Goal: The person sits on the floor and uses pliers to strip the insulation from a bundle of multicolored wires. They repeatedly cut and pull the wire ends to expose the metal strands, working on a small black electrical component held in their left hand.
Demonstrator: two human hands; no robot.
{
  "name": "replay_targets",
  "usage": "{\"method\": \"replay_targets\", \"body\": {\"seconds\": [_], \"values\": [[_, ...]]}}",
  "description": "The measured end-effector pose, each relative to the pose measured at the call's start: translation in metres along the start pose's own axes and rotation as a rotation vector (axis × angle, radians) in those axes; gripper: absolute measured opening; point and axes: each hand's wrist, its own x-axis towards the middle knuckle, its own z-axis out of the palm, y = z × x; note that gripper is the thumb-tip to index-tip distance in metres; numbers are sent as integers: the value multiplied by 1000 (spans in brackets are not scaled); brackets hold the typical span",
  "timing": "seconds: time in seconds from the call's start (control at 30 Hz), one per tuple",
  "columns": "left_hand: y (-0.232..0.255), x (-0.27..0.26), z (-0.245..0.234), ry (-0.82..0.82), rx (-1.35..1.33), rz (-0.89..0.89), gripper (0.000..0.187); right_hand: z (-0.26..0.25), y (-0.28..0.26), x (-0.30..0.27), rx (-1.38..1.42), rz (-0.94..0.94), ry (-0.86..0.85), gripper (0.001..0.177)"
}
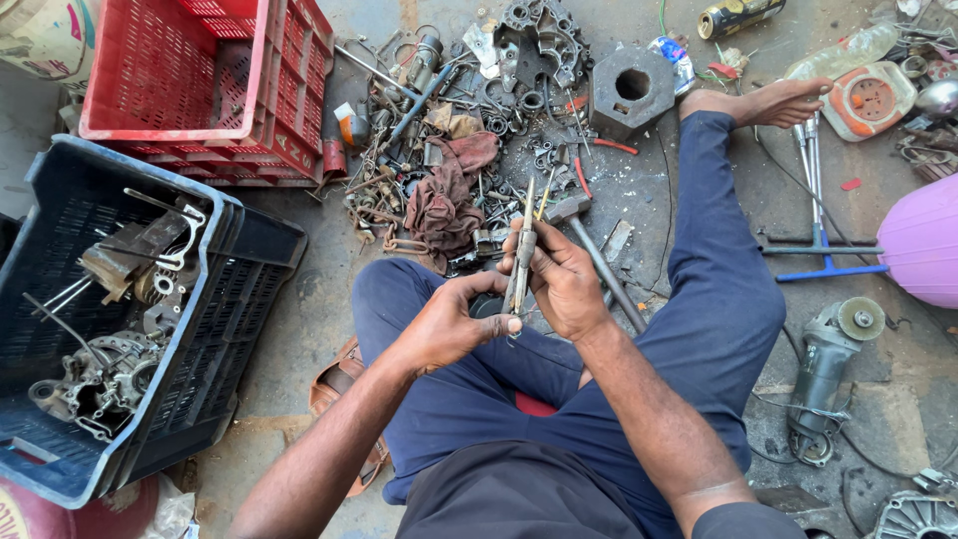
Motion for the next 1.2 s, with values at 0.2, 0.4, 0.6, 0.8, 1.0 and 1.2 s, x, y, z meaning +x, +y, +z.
{"method": "replay_targets", "body": {"seconds": [0.2, 0.4, 0.6, 0.8, 1.0, 1.2], "values": [[5, 2, 1, -49, -46, -18, 38, 3, 9, -3, -111, -74, 54, 36], [-4, 4, -8, -89, -135, -66, 36, 1, 7, -2, -53, -43, 8, 36], [-10, 9, -9, -55, -252, -196, 43, -2, 4, -1, -55, -14, -20, 36], [-2, 7, -7, -153, -309, -230, 40, -1, 5, -2, -23, -7, -48, 34], [-9, 8, -8, -147, -313, -300, 38, 1, 2, -4, -63, -5, -77, 34], [-10, 6, -8, -78, -237, -236, 34, 1, -1, -6, -349, -77, -65, 35]]}}
